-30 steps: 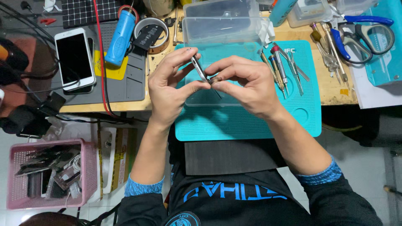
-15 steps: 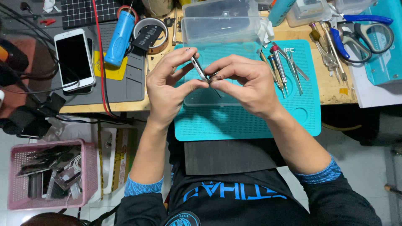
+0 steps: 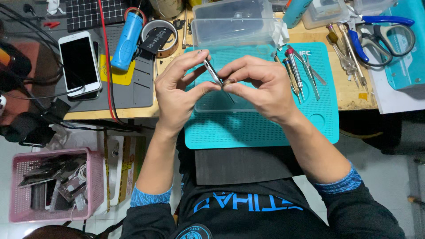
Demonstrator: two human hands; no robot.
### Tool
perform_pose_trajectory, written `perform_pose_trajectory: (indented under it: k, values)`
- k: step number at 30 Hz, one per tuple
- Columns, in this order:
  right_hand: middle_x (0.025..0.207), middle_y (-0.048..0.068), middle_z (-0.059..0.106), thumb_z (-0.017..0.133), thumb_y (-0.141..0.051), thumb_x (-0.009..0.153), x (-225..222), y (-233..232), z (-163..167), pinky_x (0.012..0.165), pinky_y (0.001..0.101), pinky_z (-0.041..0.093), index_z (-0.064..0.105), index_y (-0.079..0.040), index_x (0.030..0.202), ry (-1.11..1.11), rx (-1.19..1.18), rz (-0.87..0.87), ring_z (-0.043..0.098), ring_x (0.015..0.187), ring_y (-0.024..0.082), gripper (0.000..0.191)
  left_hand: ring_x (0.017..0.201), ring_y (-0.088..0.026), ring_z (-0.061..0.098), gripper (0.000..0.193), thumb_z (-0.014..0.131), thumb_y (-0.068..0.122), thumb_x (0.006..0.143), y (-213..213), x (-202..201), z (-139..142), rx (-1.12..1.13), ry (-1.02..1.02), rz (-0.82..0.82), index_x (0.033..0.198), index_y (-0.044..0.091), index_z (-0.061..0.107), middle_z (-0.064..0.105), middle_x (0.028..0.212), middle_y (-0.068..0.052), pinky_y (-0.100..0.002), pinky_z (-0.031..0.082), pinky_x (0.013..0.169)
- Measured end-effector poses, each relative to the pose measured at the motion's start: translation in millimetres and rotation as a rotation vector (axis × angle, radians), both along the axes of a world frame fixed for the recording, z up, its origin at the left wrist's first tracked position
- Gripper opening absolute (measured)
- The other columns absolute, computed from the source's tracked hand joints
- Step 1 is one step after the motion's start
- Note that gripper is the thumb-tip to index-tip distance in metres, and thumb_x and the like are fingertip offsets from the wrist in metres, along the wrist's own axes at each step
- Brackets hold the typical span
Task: The person repairs a smartphone at a workbench. They handle the opened phone body and screen, pick up small internal components, and use a screwdriver to unscrew and work on the phone's internal parts, repositioning the chassis repeatedly on the mat.
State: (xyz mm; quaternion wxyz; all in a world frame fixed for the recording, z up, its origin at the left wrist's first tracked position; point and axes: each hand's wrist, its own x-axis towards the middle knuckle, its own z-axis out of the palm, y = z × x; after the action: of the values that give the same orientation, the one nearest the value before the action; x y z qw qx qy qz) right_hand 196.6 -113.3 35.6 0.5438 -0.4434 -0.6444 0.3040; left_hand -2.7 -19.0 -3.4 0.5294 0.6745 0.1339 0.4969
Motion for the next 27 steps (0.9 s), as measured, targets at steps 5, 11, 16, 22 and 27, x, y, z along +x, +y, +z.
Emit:
perform_pose_trajectory:
  k: [5,11,16,22,27]
  values:
    - [0.107,0.013,0.075,0.076,0.005,0.093,-12,-7,1,0.086,0.0302,0.059,0.072,0.003,0.097,-0.202,0.172,-0.214,0.074,0.096,0.02,0.007,0.131,-0.022,0.066,0.054,0.087,-0.008,0.087,-5,5,3,0.055,0.036,0.14,0.135,0.004,0.066,0.062,0.138,-0.012,-0.04,0.057,0.11]
    - [0.105,0.014,0.072,0.078,0.009,0.09,-31,-8,-3,0.076,0.0315,0.059,0.069,0.002,0.098,-0.397,0.406,-0.459,0.073,0.094,0.026,0.014,0.12,-0.019,0.069,0.049,0.089,-0.003,0.087,-12,16,6,0.132,0.071,0.318,0.131,0.002,0.067,0.065,0.132,-0.011,-0.034,0.062,0.103]
    - [0.102,0.014,0.069,0.08,0.01,0.086,-37,-3,-7,0.076,0.0369,0.057,0.067,0.002,0.096,-0.546,0.517,-0.56,0.071,0.091,0.03,0.018,0.109,-0.016,0.071,0.038,0.087,0.003,0.094,-17,21,8,0.169,0.095,0.417,0.128,0.001,0.068,0.068,0.128,-0.01,-0.028,0.064,0.095]
    - [0.104,0.014,0.071,0.079,0.008,0.088,-37,-4,-10,0.077,0.0345,0.058,0.069,0.002,0.098,-0.455,0.439,-0.532,0.072,0.091,0.027,0.015,0.115,-0.018,0.07,0.043,0.09,0.009,0.09,-20,23,12,0.202,0.135,0.467,0.124,0.0,0.066,0.067,0.128,-0.012,-0.03,0.064,0.098]
    - [0.105,0.013,0.074,0.076,0.008,0.092,-26,-4,-5,0.081,0.0306,0.057,0.072,0.002,0.1,-0.255,0.267,-0.421,0.074,0.093,0.022,0.012,0.122,-0.019,0.069,0.043,0.089,0.007,0.092,-15,25,18,0.156,0.112,0.405,0.128,0.0,0.066,0.064,0.134,-0.013,-0.031,0.065,0.102]
